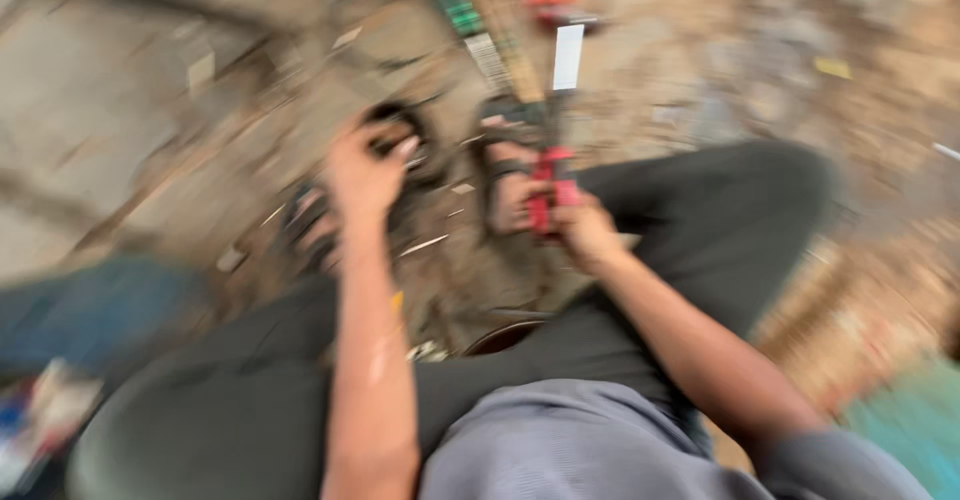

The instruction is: The person sits on a stone floor and uses pliers to manipulate wires inside a small metal canister. They repeatedly pull, twist, and adjust the wires, occasionally using a hammer to tap the canister. The task involves organizing and securing the wires within the container.

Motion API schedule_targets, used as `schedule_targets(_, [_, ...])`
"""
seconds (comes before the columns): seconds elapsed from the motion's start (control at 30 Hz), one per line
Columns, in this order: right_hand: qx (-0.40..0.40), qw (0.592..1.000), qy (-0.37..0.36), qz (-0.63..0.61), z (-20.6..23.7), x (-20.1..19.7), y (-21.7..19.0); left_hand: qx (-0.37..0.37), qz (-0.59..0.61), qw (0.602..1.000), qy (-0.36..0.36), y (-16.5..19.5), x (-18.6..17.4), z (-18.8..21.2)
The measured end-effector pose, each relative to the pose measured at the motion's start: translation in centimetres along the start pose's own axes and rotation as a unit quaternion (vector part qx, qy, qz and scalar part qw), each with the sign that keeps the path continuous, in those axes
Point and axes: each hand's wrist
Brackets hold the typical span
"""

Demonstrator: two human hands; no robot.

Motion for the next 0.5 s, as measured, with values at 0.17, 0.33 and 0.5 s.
schedule_targets(0.17, [0.03, 0.998, -0.042, -0.021, 0.1, 1.4, -1.8, -0.114, 0.09, 0.989, 0.042, 1.6, -1.0, -0.5])
schedule_targets(0.33, [0.048, 0.998, -0.047, -0.01, 0.8, 1.9, -2.0, -0.031, -0.034, 0.997, 0.057, 1.6, -0.9, -0.8])
schedule_targets(0.5, [0.06, 0.997, -0.042, 0.001, 0.9, 2.0, -1.8, -0.078, -0.106, 0.99, 0.047, 2.4, -1.3, -0.9])
Point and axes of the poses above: each hand's wrist, its own z-axis away from the middle knuckle, its own x-axis out of the palm, y = z × x, and after that the axes turned 8 degrees about -x, right-handed
